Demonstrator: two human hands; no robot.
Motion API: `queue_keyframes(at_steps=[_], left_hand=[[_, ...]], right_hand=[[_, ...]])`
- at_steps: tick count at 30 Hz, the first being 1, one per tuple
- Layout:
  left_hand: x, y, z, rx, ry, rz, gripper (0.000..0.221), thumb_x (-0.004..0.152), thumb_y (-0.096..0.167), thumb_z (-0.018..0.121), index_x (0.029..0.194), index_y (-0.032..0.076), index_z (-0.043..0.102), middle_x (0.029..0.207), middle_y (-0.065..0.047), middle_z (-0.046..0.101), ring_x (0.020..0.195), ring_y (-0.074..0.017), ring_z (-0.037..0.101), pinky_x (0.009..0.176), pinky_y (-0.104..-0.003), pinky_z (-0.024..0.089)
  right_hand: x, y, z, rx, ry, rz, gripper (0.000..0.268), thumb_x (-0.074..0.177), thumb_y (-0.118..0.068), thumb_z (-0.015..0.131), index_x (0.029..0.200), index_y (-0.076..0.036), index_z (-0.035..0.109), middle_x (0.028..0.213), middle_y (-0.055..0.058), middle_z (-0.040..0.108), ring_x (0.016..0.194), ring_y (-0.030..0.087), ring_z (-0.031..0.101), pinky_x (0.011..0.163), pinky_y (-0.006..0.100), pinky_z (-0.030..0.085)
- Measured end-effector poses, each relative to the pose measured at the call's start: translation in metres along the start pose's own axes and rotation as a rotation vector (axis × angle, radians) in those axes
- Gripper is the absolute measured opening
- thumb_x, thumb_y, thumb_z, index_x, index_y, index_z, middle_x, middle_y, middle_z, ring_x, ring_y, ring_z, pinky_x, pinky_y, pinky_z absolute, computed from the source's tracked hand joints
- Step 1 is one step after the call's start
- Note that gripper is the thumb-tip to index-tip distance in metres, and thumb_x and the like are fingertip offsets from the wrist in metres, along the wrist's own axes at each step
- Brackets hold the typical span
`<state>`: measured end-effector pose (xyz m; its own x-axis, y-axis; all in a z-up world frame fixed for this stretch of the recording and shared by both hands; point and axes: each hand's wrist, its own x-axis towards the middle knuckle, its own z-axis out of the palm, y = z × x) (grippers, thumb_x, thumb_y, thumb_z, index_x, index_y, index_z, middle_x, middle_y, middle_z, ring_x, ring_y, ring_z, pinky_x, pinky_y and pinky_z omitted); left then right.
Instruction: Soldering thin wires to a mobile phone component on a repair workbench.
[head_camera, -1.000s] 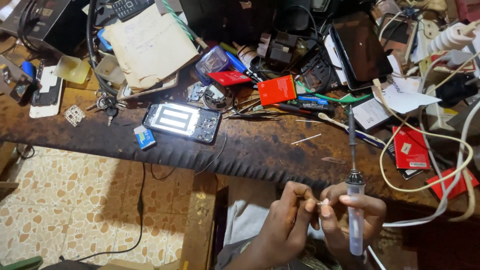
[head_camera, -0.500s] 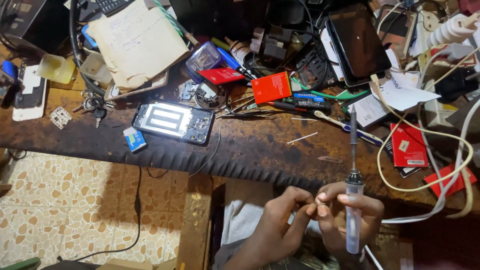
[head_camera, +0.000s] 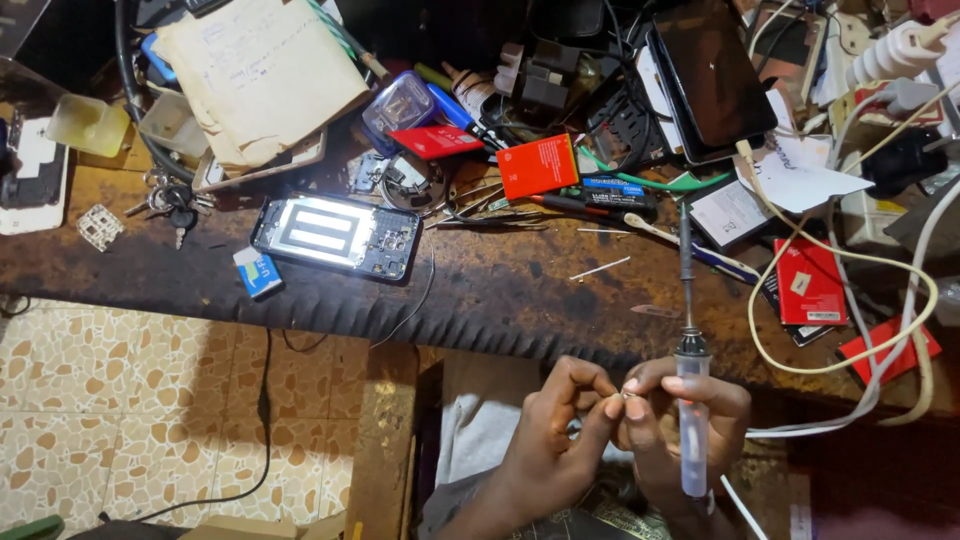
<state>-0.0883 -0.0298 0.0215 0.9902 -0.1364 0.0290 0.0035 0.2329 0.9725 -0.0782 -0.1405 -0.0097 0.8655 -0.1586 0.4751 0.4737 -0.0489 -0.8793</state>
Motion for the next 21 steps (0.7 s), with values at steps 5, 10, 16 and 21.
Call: queue_keyframes(at_steps=[5, 10, 16, 21], left_hand=[[0.001, 0.004, -0.003, 0.085, -0.055, 0.005, 0.019, 0.09, 0.021, 0.045, 0.091, 0.003, 0.044, 0.075, -0.008, 0.05, 0.062, -0.0138, 0.053, 0.054, -0.026, 0.044], [0.0, 0.003, -0.006, -0.013, -0.101, -0.024, 0.014, 0.09, 0.015, 0.047, 0.093, 0.002, 0.045, 0.075, -0.009, 0.052, 0.067, -0.0146, 0.056, 0.058, -0.026, 0.047], [0.0, 0.007, -0.009, 0.023, -0.103, 0.011, 0.014, 0.09, 0.015, 0.048, 0.093, 0.002, 0.05, 0.075, -0.009, 0.056, 0.067, -0.0146, 0.059, 0.059, -0.026, 0.048], [0.0, 0.004, -0.01, -0.003, -0.081, 0.019, 0.013, 0.089, 0.012, 0.048, 0.093, 0.0, 0.052, 0.075, -0.01, 0.057, 0.067, -0.014, 0.059, 0.06, -0.024, 0.048]], right_hand=[[0.001, -0.002, 0.003, 0.082, -0.007, 0.013, 0.028, 0.078, -0.004, 0.053, 0.099, -0.013, 0.037, 0.076, 0.011, 0.049, 0.069, 0.015, 0.051, 0.059, 0.02, 0.047], [0.008, -0.005, 0.004, 0.042, 0.001, -0.039, 0.025, 0.08, -0.01, 0.052, 0.096, -0.016, 0.034, 0.073, 0.007, 0.046, 0.065, 0.015, 0.049, 0.063, 0.025, 0.046], [0.01, -0.006, 0.001, 0.023, 0.013, -0.058, 0.024, 0.081, -0.012, 0.052, 0.095, -0.018, 0.034, 0.071, 0.006, 0.045, 0.063, 0.014, 0.048, 0.061, 0.025, 0.045], [0.01, 0.001, -0.001, 0.002, 0.045, -0.139, 0.027, 0.08, -0.013, 0.055, 0.095, -0.018, 0.033, 0.07, 0.007, 0.045, 0.059, 0.016, 0.048, 0.056, 0.025, 0.045]])
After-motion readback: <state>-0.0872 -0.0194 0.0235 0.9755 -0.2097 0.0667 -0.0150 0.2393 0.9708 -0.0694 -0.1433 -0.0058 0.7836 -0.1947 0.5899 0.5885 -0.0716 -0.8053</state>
